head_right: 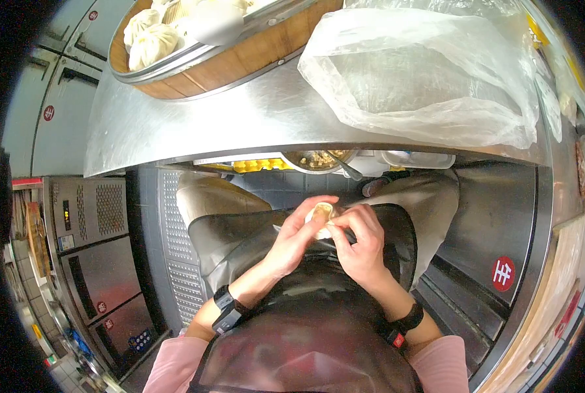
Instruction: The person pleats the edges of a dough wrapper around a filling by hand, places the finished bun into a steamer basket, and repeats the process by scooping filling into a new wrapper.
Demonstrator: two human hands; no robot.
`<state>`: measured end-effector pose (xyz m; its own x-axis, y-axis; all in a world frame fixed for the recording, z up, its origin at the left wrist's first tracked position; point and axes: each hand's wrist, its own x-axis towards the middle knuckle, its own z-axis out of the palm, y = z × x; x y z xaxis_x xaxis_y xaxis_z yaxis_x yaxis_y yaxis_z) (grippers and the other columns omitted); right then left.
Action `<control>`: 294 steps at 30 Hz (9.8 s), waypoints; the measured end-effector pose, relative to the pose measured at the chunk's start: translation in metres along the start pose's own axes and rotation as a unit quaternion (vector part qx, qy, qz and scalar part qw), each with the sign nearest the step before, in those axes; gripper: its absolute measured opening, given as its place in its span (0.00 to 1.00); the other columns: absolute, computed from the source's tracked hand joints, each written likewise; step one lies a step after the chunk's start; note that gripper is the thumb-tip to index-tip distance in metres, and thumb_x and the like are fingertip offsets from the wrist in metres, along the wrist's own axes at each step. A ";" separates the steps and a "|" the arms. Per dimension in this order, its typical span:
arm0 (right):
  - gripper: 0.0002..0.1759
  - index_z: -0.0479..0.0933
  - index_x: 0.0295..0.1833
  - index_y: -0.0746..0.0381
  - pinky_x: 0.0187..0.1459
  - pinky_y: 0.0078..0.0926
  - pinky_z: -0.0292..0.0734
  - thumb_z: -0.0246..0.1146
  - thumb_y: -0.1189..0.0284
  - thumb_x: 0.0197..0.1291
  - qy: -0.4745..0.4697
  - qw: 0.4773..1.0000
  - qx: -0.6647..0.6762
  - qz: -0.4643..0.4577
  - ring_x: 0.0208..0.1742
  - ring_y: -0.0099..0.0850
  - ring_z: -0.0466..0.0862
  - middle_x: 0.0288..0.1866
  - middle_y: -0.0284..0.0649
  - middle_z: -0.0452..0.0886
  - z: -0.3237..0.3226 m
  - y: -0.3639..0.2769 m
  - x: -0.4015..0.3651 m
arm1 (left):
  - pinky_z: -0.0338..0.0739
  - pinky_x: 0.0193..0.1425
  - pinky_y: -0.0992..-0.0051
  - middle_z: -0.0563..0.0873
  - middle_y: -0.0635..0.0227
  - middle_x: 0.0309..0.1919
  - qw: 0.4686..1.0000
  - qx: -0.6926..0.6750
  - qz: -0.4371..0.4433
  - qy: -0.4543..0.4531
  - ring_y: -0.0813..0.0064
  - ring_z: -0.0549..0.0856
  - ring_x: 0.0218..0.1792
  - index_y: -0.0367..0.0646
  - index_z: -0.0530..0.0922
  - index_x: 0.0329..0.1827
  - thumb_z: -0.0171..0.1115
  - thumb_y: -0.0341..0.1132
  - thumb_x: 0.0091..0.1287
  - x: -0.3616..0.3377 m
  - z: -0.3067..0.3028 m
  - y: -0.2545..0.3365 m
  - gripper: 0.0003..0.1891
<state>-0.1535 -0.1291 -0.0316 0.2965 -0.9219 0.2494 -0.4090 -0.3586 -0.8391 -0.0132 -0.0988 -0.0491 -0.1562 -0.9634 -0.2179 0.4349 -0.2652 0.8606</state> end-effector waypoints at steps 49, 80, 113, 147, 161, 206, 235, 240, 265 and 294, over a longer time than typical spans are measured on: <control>0.06 0.74 0.30 0.65 0.36 0.33 0.70 0.66 0.80 0.48 -0.007 1.000 -0.004 0.021 0.33 0.39 0.76 0.29 0.41 0.74 0.004 -0.003 -0.004 | 0.69 0.57 0.80 0.74 0.70 0.58 0.999 0.003 -0.034 0.025 0.81 0.73 0.56 0.41 0.67 0.65 0.48 0.30 0.70 -0.004 0.002 0.001 0.20; 0.08 0.73 0.36 0.61 0.39 0.36 0.67 0.64 0.77 0.50 -0.085 0.971 -0.149 -0.166 0.36 0.40 0.74 0.35 0.40 0.73 -0.020 -0.009 0.011 | 0.70 0.59 0.76 0.78 0.63 0.55 0.999 0.013 -0.053 -0.002 0.76 0.76 0.54 0.35 0.76 0.52 0.47 0.27 0.67 0.001 -0.002 -0.001 0.14; 0.06 0.74 0.32 0.64 0.37 0.33 0.71 0.64 0.81 0.49 0.026 0.999 -0.006 -0.019 0.35 0.40 0.75 0.31 0.41 0.74 -0.001 -0.008 0.001 | 0.71 0.55 0.81 0.80 0.69 0.50 0.998 -0.017 -0.002 0.057 0.83 0.77 0.50 0.38 0.77 0.54 0.53 0.27 0.70 0.000 0.006 -0.004 0.12; 0.08 0.71 0.33 0.61 0.38 0.35 0.66 0.64 0.80 0.48 -0.035 0.997 -0.016 -0.064 0.32 0.39 0.74 0.30 0.40 0.74 -0.008 -0.018 0.011 | 0.74 0.51 0.78 0.83 0.66 0.43 0.962 -0.251 -0.086 0.057 0.78 0.80 0.44 0.37 0.76 0.50 0.49 0.41 0.72 0.004 0.011 0.015 0.16; 0.09 0.74 0.35 0.61 0.38 0.35 0.64 0.65 0.79 0.45 -0.076 0.965 -0.150 -0.199 0.33 0.37 0.72 0.34 0.37 0.73 -0.016 -0.022 0.013 | 0.76 0.44 0.78 0.83 0.65 0.38 0.962 -0.240 -0.122 0.046 0.78 0.82 0.40 0.37 0.76 0.49 0.49 0.32 0.66 0.003 0.001 0.015 0.12; 0.07 0.73 0.32 0.59 0.39 0.30 0.66 0.62 0.74 0.44 -0.342 0.854 -0.153 -0.362 0.34 0.30 0.72 0.30 0.33 0.69 -0.031 -0.028 0.038 | 0.73 0.39 0.81 0.81 0.73 0.34 0.972 0.011 -0.230 -0.046 0.86 0.76 0.35 0.43 0.80 0.37 0.36 0.58 0.74 -0.007 -0.006 0.027 0.30; 0.09 0.76 0.32 0.61 0.35 0.31 0.67 0.67 0.76 0.41 -0.185 0.955 -0.068 -0.223 0.33 0.35 0.73 0.32 0.36 0.73 -0.028 -0.032 0.033 | 0.77 0.45 0.77 0.83 0.69 0.35 0.925 -0.320 -0.205 -0.019 0.78 0.82 0.38 0.43 0.78 0.37 0.29 0.61 0.73 -0.001 -0.020 0.016 0.33; 0.08 0.73 0.31 0.60 0.35 0.31 0.67 0.61 0.74 0.42 -0.202 0.914 -0.148 -0.319 0.33 0.33 0.71 0.31 0.35 0.69 -0.021 -0.031 0.035 | 0.75 0.41 0.79 0.81 0.73 0.31 0.937 -0.283 -0.202 0.020 0.81 0.80 0.35 0.44 0.78 0.38 0.30 0.61 0.73 -0.002 -0.014 0.018 0.32; 0.23 0.75 0.47 0.62 0.46 0.39 0.76 0.45 0.54 0.70 -0.057 0.644 0.678 0.349 0.47 0.42 0.79 0.46 0.50 0.79 -0.017 -0.017 0.020 | 0.72 0.54 0.66 0.82 0.62 0.34 0.966 0.003 0.133 0.223 0.70 0.81 0.41 0.37 0.77 0.37 0.34 0.59 0.73 0.002 -0.075 0.015 0.32; 0.13 0.75 0.42 0.65 0.49 0.33 0.75 0.54 0.65 0.66 -0.138 0.771 0.563 0.265 0.46 0.35 0.79 0.44 0.48 0.79 -0.037 -0.117 0.119 | 0.75 0.48 0.75 0.83 0.62 0.34 0.972 0.076 0.194 0.113 0.74 0.82 0.38 0.32 0.77 0.38 0.48 0.37 0.72 -0.022 -0.090 0.102 0.15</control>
<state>-0.1025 -0.2021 0.1145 0.5809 -0.7733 -0.2540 0.4268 0.5551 -0.7140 0.1142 -0.1082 0.0019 0.2000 -0.9783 0.0548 0.2830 0.1112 0.9527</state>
